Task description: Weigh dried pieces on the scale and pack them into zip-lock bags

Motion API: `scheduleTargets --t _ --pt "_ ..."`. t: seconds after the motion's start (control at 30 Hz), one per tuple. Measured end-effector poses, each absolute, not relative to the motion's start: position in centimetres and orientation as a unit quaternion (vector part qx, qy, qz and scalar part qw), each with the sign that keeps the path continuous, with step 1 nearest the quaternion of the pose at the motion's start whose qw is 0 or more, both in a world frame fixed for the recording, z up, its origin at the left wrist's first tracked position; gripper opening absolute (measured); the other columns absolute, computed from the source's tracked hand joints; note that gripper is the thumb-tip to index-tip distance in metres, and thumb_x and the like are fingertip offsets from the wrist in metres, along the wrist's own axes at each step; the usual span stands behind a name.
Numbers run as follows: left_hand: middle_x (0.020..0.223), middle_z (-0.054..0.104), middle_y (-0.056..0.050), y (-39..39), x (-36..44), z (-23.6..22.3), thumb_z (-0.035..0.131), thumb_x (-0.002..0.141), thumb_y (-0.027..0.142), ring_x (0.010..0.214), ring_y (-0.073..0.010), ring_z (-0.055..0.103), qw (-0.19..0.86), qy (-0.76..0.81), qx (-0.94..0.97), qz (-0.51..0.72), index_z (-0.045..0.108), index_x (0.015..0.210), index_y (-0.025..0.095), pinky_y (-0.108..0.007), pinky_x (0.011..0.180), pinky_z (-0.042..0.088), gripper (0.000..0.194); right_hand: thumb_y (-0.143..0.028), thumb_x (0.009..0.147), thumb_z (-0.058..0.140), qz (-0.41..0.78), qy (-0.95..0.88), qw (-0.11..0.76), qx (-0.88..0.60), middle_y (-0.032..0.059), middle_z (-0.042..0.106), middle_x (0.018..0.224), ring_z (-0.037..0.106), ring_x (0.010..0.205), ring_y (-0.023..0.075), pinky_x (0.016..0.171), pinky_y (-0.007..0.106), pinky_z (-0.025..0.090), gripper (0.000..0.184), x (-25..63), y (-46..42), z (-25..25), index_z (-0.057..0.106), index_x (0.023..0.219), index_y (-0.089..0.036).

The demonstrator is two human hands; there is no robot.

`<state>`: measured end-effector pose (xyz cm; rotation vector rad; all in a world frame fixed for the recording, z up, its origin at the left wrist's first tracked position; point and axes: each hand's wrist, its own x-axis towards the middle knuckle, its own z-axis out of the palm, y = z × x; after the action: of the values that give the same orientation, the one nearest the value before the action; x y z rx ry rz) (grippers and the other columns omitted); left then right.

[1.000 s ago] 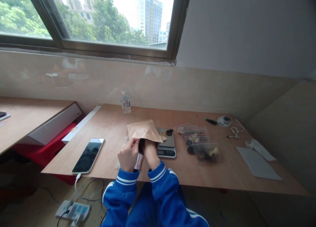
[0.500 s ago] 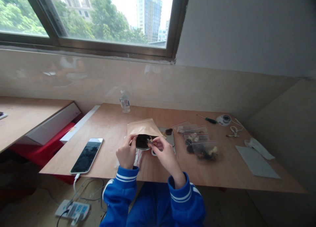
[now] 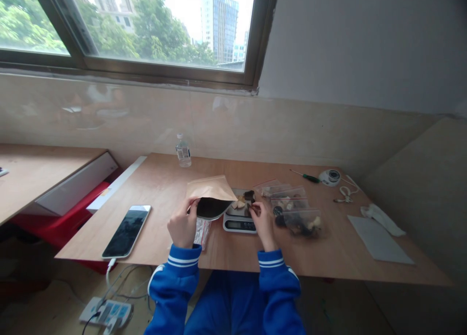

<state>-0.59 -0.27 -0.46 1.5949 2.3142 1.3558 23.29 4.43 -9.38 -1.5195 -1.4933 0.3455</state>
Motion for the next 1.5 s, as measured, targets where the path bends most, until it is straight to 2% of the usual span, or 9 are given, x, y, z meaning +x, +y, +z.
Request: scheduleTargets --t 0.2,0.47,0.63,0.77,0.87,1.13,1.3,1.4,1.5 --pt "0.078 0.071 0.001 -0.4 -1.0 -0.6 0.056 0.084 0.036 0.075 -0.015 0.064 0.014 0.741 0.512 0.435 0.07 0.092 0.029 -0.021 0.06 0.036 0.018 -0.024 0.08 0.046 0.07 -0.673 0.422 -0.603 0.0146 0.062 0.106 0.054 0.101 0.0272 0.088 0.043 0.044 0.027 22.9 4.2 -11.1 0.061 0.101 -0.015" --pt "0.081 0.072 0.001 -0.6 -0.9 -0.5 0.055 0.084 0.037 0.076 -0.0156 0.064 0.027 0.744 0.515 0.426 0.069 0.093 0.03 -0.021 0.06 0.036 0.018 -0.017 0.078 0.039 0.059 -0.669 0.343 -0.657 0.0133 0.053 0.123 0.046 0.114 0.0301 0.096 0.05 0.036 0.039 23.1 4.4 -12.1 0.058 0.112 -0.018" --pt "0.083 0.072 0.001 -0.6 -0.9 -0.3 0.055 0.085 0.038 0.077 -0.0159 0.065 0.033 0.748 0.511 0.422 0.069 0.093 0.03 -0.021 0.061 0.036 0.019 -0.022 0.079 0.042 0.046 -0.665 0.395 -0.632 0.0135 0.051 0.12 0.045 0.114 0.0285 0.096 0.049 0.038 0.038 23.2 4.2 -12.2 0.054 0.116 -0.019" --pt "0.082 0.072 0.001 -0.6 -0.9 -0.4 0.055 0.084 0.038 0.077 -0.0155 0.064 0.027 0.742 0.514 0.429 0.069 0.092 0.029 -0.021 0.061 0.036 0.019 -0.025 0.082 0.043 0.037 -0.647 0.456 -0.611 0.0126 0.052 0.108 0.05 0.107 0.0254 0.093 0.045 0.041 0.03 23.2 3.7 -12.0 0.057 0.108 -0.018" --pt "0.083 0.072 0.001 -0.7 -0.9 -0.4 0.055 0.084 0.037 0.078 -0.0154 0.065 0.029 0.738 0.517 0.433 0.07 0.092 0.029 -0.021 0.061 0.036 0.018 -0.024 0.083 0.042 0.038 -0.646 0.456 -0.612 0.0109 0.054 0.101 0.052 0.101 0.0243 0.091 0.044 0.042 0.027 23.0 3.6 -11.9 0.061 0.102 -0.019" --pt "0.078 0.071 0.001 -0.6 -0.9 -0.5 0.056 0.083 0.038 0.076 -0.0155 0.064 0.022 0.734 0.518 0.44 0.07 0.091 0.029 -0.021 0.06 0.037 0.018 -0.028 0.089 0.038 0.018 -0.639 0.46 -0.617 0.0127 0.057 0.114 0.05 0.11 0.0243 0.095 0.045 0.037 0.032 22.5 3.6 -10.9 0.06 0.11 -0.019" --pt "0.079 0.071 0.0 -0.7 -0.9 -0.4 0.056 0.084 0.038 0.077 -0.0154 0.065 0.029 0.739 0.514 0.435 0.07 0.091 0.029 -0.021 0.061 0.038 0.018 -0.03 0.09 0.035 0.063 -0.654 0.439 -0.612 0.0131 0.061 0.116 0.052 0.109 0.024 0.095 0.044 0.038 0.036 22.6 3.6 -11.2 0.059 0.114 -0.017" --pt "0.08 0.072 0.001 -0.7 -0.9 -0.2 0.057 0.084 0.037 0.08 -0.0159 0.066 0.034 0.741 0.514 0.431 0.07 0.091 0.03 -0.021 0.061 0.039 0.017 -0.028 0.089 0.037 0.069 -0.645 0.468 -0.601 0.0127 0.062 0.115 0.053 0.107 0.0247 0.094 0.045 0.038 0.036 23.0 3.1 -10.0 0.058 0.115 -0.016" --pt "0.08 0.072 0.001 -0.6 -0.8 -0.1 0.057 0.083 0.037 0.08 -0.016 0.066 0.035 0.739 0.515 0.432 0.07 0.091 0.03 -0.021 0.061 0.039 0.016 -0.023 0.088 0.038 0.094 -0.637 0.522 -0.559 0.0106 0.064 0.105 0.056 0.101 0.0229 0.091 0.042 0.042 0.029 22.7 1.8 -6.8 0.061 0.104 -0.017"
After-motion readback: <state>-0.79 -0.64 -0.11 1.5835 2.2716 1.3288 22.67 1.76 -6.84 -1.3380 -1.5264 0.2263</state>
